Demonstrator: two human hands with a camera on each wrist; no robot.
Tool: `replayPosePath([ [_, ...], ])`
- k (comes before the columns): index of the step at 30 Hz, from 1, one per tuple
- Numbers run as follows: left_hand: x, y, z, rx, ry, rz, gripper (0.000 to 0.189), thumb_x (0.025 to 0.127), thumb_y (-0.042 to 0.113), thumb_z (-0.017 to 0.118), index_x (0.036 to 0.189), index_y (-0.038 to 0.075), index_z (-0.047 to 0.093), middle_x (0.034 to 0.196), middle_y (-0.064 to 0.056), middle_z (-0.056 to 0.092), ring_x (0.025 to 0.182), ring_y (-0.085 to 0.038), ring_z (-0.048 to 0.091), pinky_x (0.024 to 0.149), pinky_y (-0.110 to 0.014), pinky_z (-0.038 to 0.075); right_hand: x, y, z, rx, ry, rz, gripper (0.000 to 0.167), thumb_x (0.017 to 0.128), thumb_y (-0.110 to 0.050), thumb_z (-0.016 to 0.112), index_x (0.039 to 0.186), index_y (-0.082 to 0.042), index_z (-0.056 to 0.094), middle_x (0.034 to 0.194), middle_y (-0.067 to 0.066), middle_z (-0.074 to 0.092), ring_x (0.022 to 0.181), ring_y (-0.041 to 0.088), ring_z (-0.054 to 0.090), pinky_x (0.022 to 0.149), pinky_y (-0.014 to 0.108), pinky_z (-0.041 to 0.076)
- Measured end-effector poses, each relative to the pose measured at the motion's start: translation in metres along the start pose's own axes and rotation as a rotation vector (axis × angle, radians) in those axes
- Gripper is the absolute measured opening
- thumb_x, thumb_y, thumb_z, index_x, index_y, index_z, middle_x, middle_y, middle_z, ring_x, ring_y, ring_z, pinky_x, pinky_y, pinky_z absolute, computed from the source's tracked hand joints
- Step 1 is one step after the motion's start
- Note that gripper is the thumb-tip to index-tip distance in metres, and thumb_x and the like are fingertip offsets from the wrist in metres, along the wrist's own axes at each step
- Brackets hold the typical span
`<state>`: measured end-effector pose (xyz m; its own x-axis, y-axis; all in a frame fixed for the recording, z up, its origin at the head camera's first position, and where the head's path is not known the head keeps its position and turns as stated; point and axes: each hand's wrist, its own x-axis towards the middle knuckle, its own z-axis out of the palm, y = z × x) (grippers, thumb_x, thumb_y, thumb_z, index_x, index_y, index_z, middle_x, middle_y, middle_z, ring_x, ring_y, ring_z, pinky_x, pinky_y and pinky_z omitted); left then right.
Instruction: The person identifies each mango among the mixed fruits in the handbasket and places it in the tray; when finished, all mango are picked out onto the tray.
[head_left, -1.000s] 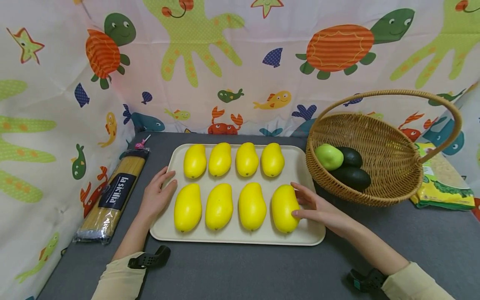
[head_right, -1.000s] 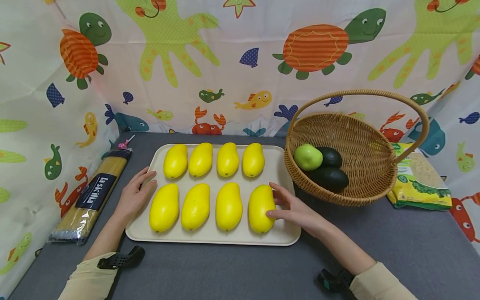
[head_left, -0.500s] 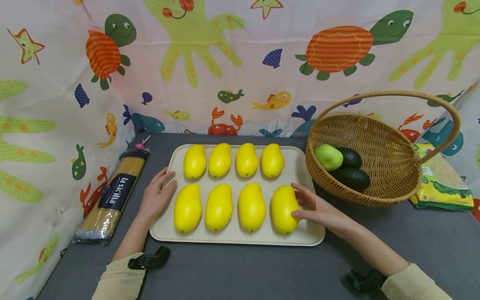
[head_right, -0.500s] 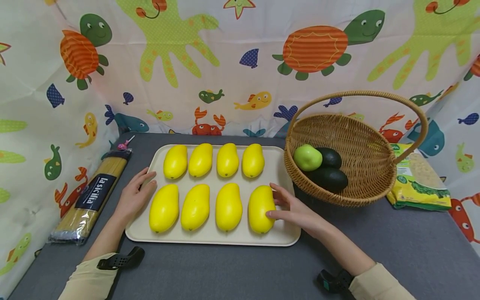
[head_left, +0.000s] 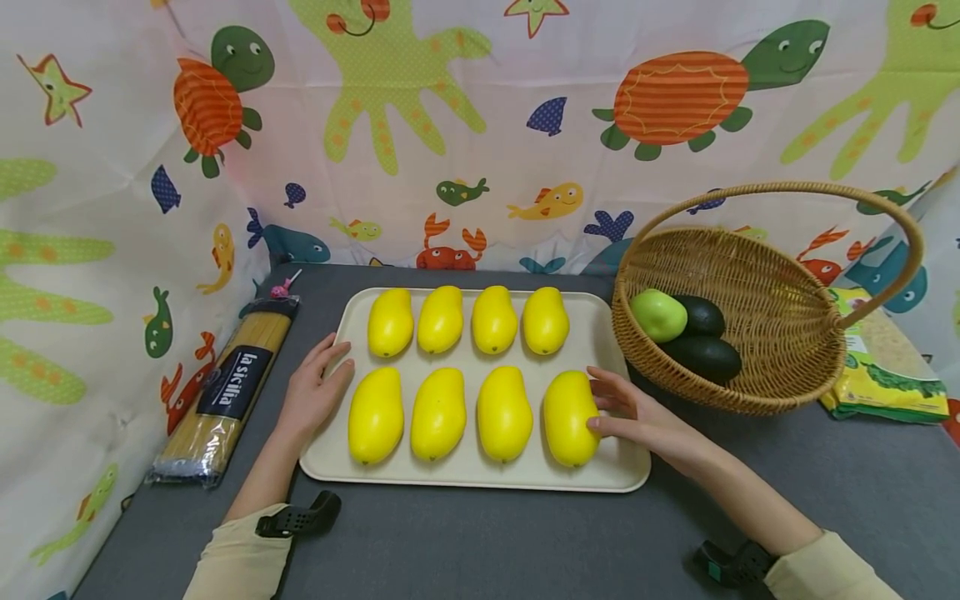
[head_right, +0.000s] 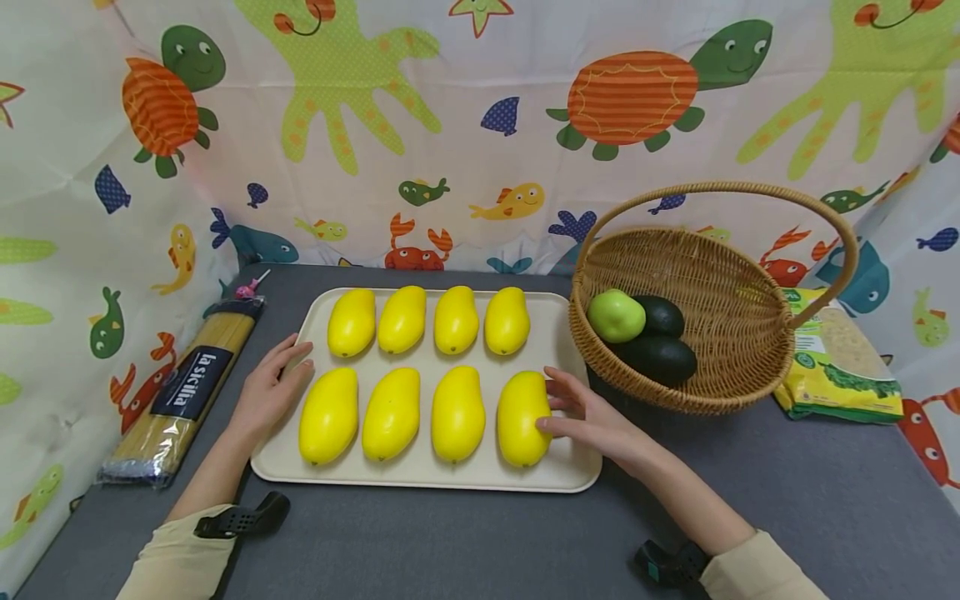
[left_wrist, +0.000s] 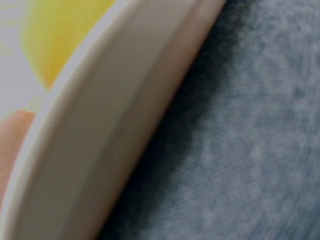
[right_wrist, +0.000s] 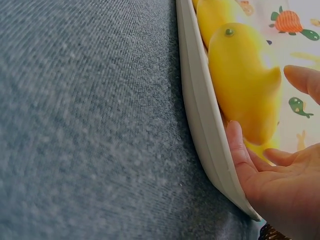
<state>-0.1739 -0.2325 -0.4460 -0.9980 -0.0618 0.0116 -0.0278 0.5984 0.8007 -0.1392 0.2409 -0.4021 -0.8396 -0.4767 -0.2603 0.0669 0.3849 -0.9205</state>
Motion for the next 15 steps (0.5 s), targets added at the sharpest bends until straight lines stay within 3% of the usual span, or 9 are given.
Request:
replayPosePath([
  [5, -0.001, 0.001, 0.0, -0.015, 0.03, 0.011, 0.05, 0.101, 0.033, 0.052, 0.143, 0.006, 0.049, 0.158, -0.008, 0.028, 0.145, -0.034, 0.023, 0.114, -0.056, 0.022, -0.003, -0.001, -0.002, 0.019, 0.005, -0.028, 0.08, 0.093, -0.027, 0.064, 0.155, -0.009, 0.017, 0.153, 0.02, 0.028, 0.136, 0.039, 0.033, 0.104, 0.046, 0.037],
  [9, -0.001, 0.002, 0.001, -0.018, 0.113, 0.054, 0.043, 0.101, 0.027, 0.051, 0.139, 0.005, 0.054, 0.152, -0.011, 0.038, 0.141, -0.035, 0.031, 0.112, -0.055, 0.027, -0.007, 0.001, -0.004, 0.026, 0.013, -0.055, 0.077, 0.095, -0.022, 0.063, 0.154, -0.004, 0.018, 0.151, 0.022, 0.032, 0.133, 0.04, 0.037, 0.097, 0.035, 0.045],
  [12, 0.0, 0.005, 0.002, 0.004, 0.201, 0.128, 0.036, 0.1, 0.02, 0.054, 0.132, 0.005, 0.061, 0.144, -0.012, 0.049, 0.135, -0.034, 0.041, 0.109, -0.053, 0.033, -0.014, -0.003, -0.006, -0.098, 0.046, -0.053, 0.072, 0.097, -0.025, 0.061, 0.153, -0.003, 0.022, 0.148, 0.022, 0.037, 0.129, 0.039, 0.044, 0.094, 0.037, 0.049],
  [15, -0.002, 0.016, -0.002, 0.079, 0.213, 0.228, 0.032, 0.098, 0.014, 0.057, 0.128, 0.005, 0.064, 0.137, -0.013, 0.056, 0.129, -0.034, 0.048, 0.105, -0.053, 0.038, -0.023, -0.017, -0.009, -0.344, 0.098, -0.086, 0.064, 0.097, -0.031, 0.062, 0.147, -0.001, 0.036, 0.141, 0.021, 0.047, 0.119, 0.035, 0.055, 0.09, 0.042, 0.052],
])
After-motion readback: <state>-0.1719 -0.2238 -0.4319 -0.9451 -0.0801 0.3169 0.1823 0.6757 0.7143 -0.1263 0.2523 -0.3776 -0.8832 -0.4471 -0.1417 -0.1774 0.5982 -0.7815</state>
